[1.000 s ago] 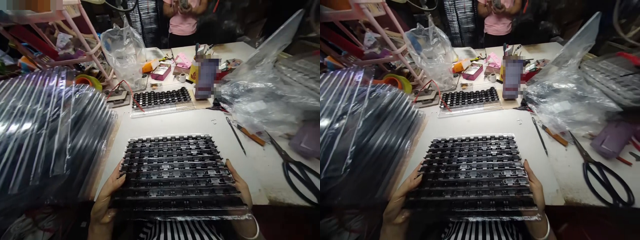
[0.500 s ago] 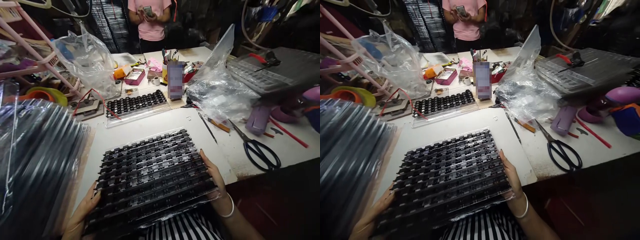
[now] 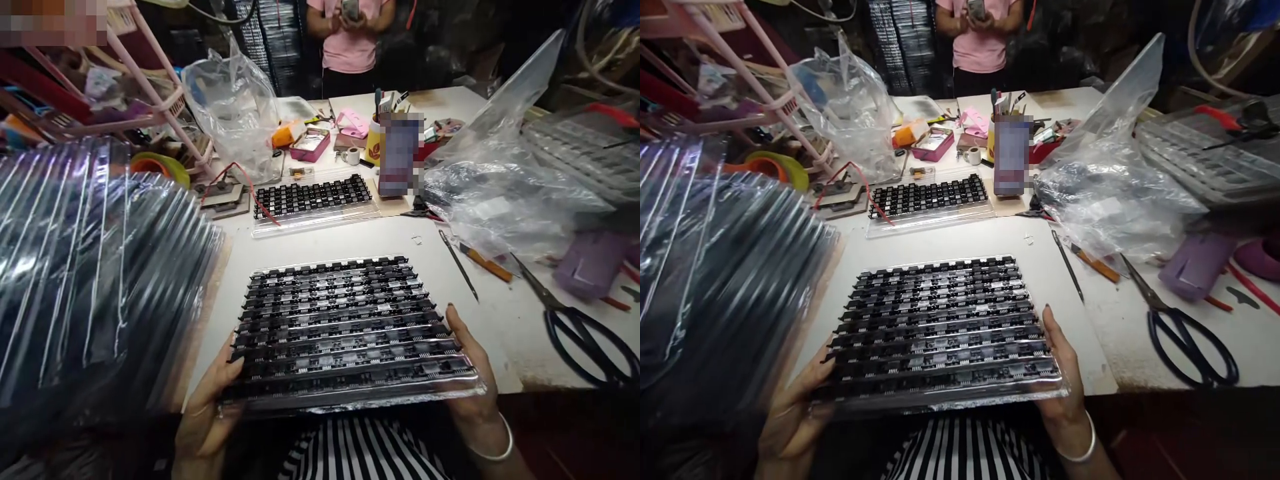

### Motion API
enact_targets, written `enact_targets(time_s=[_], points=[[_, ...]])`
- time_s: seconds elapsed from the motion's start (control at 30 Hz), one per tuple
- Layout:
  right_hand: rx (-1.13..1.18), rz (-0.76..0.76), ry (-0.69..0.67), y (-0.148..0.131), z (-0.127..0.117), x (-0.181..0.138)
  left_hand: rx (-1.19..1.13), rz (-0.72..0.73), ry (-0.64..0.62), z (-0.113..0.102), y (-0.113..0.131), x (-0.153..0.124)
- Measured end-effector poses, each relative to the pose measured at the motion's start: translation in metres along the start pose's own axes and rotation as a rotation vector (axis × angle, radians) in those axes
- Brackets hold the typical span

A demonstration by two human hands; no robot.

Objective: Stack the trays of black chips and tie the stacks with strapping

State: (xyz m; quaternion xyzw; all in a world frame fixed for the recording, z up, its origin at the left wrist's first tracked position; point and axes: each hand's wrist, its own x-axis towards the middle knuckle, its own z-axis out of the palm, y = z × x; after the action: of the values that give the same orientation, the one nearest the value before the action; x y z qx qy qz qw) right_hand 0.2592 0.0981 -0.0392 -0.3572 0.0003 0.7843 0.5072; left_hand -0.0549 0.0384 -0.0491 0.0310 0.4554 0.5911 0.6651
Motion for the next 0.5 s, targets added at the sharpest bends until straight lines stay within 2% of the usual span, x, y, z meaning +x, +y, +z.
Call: enact_targets(time_s=[0.17, 0.5], points=[[-0.012, 0.055, 0.038, 0.0001, -0.0037, 0.0014, 0.080, 0.005, 0.020, 0.0067, 0.0010, -0.0016], [-0.006, 0.078, 0.049, -0.0014, -0.0073, 0.0023, 0.114, 0.042, 0.021, -0.0031, -0.0005, 0.0035]])
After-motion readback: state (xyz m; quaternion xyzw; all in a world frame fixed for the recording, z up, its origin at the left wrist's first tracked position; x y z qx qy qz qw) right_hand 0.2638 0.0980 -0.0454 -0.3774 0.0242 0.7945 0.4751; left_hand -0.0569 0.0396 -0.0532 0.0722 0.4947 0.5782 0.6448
